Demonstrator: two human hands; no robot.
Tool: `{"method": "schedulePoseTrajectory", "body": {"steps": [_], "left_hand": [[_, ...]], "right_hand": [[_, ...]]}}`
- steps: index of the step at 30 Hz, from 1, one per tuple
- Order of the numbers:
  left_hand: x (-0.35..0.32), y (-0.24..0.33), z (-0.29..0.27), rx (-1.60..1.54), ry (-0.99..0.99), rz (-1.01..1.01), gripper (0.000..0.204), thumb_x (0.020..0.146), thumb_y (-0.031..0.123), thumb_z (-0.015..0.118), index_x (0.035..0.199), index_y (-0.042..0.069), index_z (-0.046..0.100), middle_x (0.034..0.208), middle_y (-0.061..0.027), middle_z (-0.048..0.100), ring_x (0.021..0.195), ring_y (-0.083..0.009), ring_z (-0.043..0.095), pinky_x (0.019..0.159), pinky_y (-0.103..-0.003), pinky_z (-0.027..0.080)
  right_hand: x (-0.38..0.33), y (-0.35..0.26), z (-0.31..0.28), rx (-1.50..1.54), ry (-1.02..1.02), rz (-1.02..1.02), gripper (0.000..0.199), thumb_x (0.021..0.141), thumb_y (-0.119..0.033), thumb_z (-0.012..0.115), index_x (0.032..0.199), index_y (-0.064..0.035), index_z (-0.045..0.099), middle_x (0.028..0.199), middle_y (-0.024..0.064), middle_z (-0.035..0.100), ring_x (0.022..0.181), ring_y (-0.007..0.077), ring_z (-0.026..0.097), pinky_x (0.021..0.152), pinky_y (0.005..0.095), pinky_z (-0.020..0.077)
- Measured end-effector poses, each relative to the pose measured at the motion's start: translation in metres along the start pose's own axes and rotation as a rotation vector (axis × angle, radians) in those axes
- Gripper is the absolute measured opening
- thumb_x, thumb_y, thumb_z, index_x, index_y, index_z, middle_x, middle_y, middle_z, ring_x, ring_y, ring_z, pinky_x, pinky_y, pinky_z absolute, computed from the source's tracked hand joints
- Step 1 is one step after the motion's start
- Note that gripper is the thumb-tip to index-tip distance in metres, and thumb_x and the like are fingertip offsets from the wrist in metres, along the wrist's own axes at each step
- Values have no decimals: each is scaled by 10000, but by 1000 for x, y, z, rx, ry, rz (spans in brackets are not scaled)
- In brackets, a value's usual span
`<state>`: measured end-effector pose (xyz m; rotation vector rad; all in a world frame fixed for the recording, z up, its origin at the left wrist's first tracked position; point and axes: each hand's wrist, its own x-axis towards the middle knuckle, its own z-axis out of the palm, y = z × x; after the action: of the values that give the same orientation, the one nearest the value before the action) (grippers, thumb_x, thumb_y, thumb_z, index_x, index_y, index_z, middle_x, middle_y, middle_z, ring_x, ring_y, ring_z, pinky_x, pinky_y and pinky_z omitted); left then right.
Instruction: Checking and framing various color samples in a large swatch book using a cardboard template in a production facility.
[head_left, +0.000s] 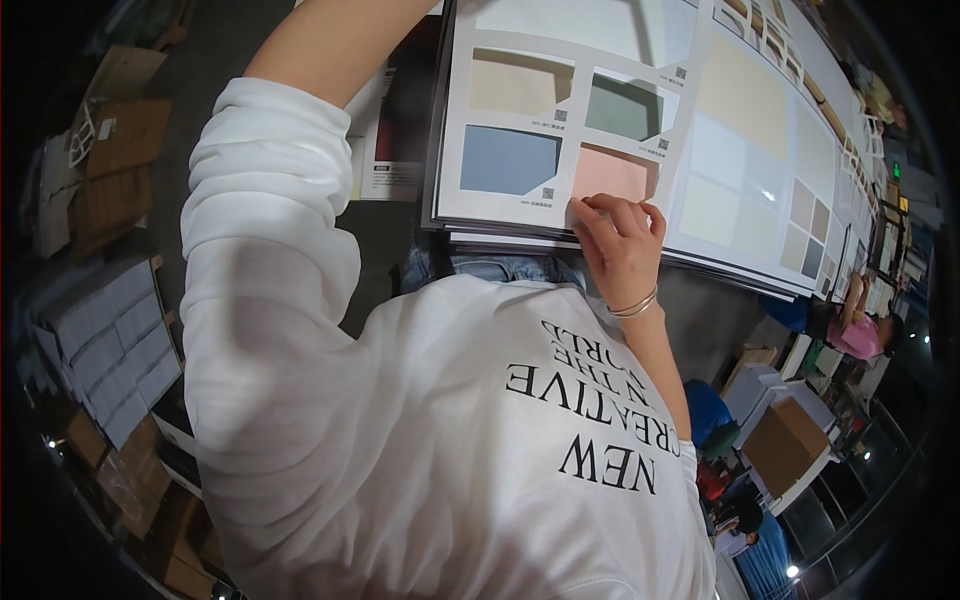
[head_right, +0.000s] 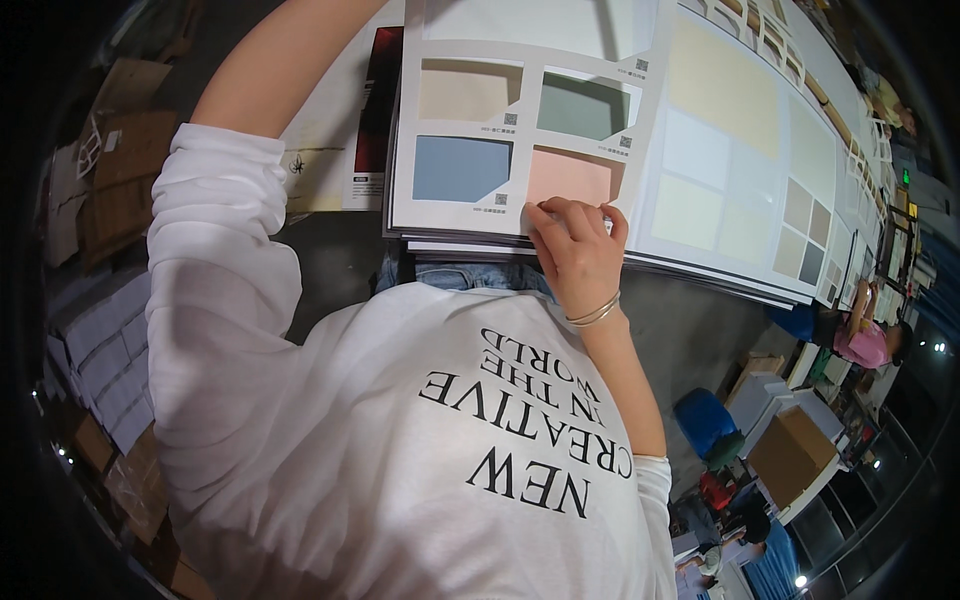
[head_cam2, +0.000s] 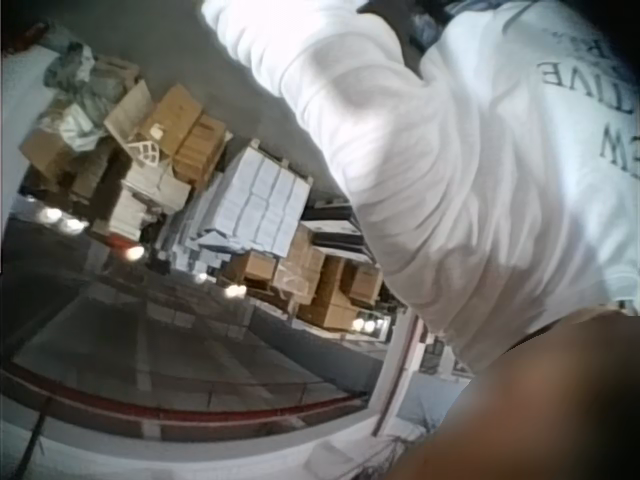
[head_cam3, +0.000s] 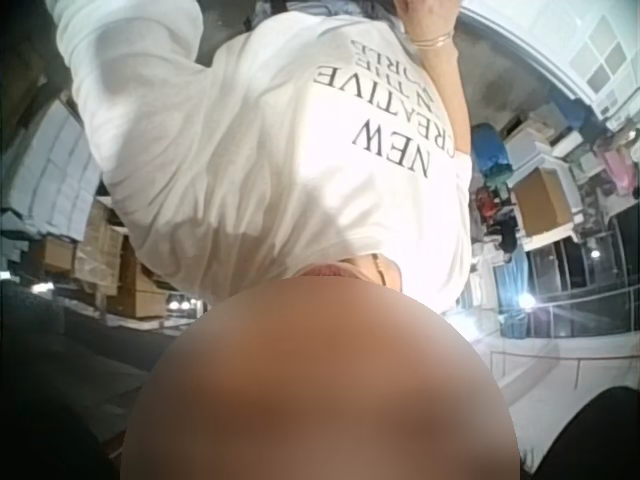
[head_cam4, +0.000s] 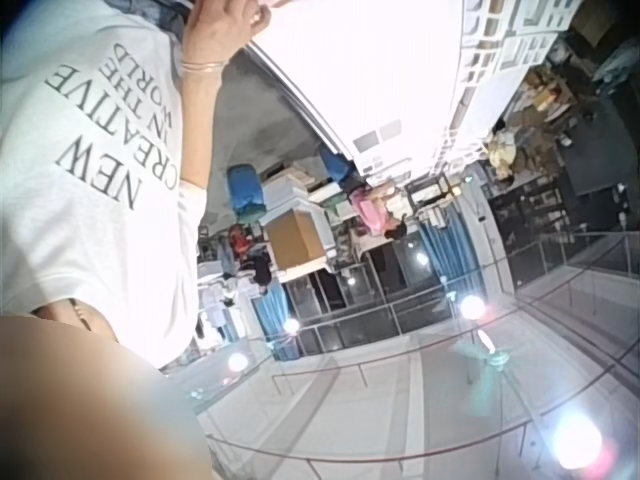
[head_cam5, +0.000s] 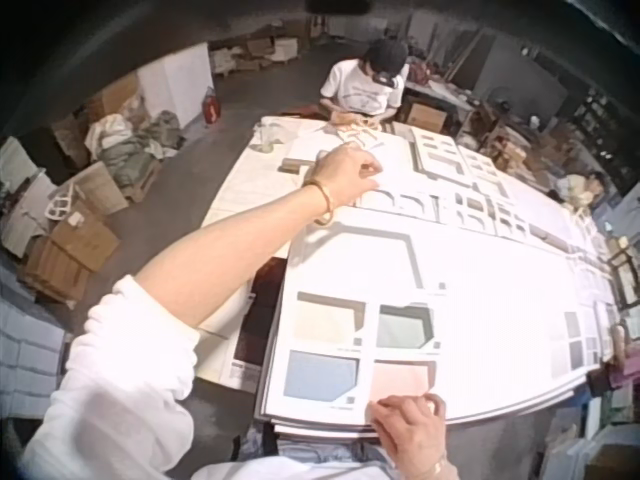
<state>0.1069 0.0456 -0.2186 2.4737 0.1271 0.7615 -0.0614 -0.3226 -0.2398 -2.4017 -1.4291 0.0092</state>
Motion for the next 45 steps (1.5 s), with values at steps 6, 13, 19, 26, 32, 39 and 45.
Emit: {"method": "schedulePoseTrajectory", "body": {"steps": [6,13,19,26,32,39,45], "left_hand": [[-1,1,0,35,15,2,263,735,263,773,959,124,755,958,-102,695,926,-251,668,833,-374,526],[-4,2,4,66,-3,0,246,744,259,769,953,131,755,979,-100,688,930,-265,660,836,-387,514],[-6,1,4,49,-16,-26,247,750,264,767,959,133,756,982,-103,686,938,-269,658,848,-388,514],[-6,7,4,36,-12,-11,236,771,258,756,979,147,761,1012,-103,682,967,-265,656,872,-378,514],[-11,15,2,-11,-61,-103,217,787,219,745,990,146,758,1056,-108,674,995,-268,651,877,-382,515],[3,39,-8,115,-419,-546,240,795,215,734,1025,148,743,1076,-112,672,1019,-289,643,921,-405,481],[-13,-22,39,-37,-61,-84,251,777,252,737,1008,152,742,989,-105,682,961,-284,648,877,-410,483]], "right_hand": [[0,0,1,-16,3,6,343,770,-93,732,1102,-164,683,1038,-25,631,969,173,596,960,432,367],[-2,0,0,-5,4,8,334,766,-88,733,1090,-160,691,1041,-19,635,967,177,596,955,429,367],[-1,-1,-1,25,-9,15,340,762,-82,732,1091,-158,692,1044,-17,634,970,181,594,957,429,364],[1,-1,0,31,-8,26,342,759,-84,734,1090,-159,693,1048,-20,634,977,179,594,962,431,360],[0,0,0,36,12,24,370,730,-53,751,1079,-164,697,1049,-14,645,964,185,610,947,393,364],[-1,-3,-1,36,-3,41,374,728,-47,752,1079,-161,695,1054,-9,645,957,190,608,951,394,366],[0,-5,-1,34,4,44,366,729,-47,752,1073,-159,695,1051,-7,646,962,192,610,953,399,370]]}}
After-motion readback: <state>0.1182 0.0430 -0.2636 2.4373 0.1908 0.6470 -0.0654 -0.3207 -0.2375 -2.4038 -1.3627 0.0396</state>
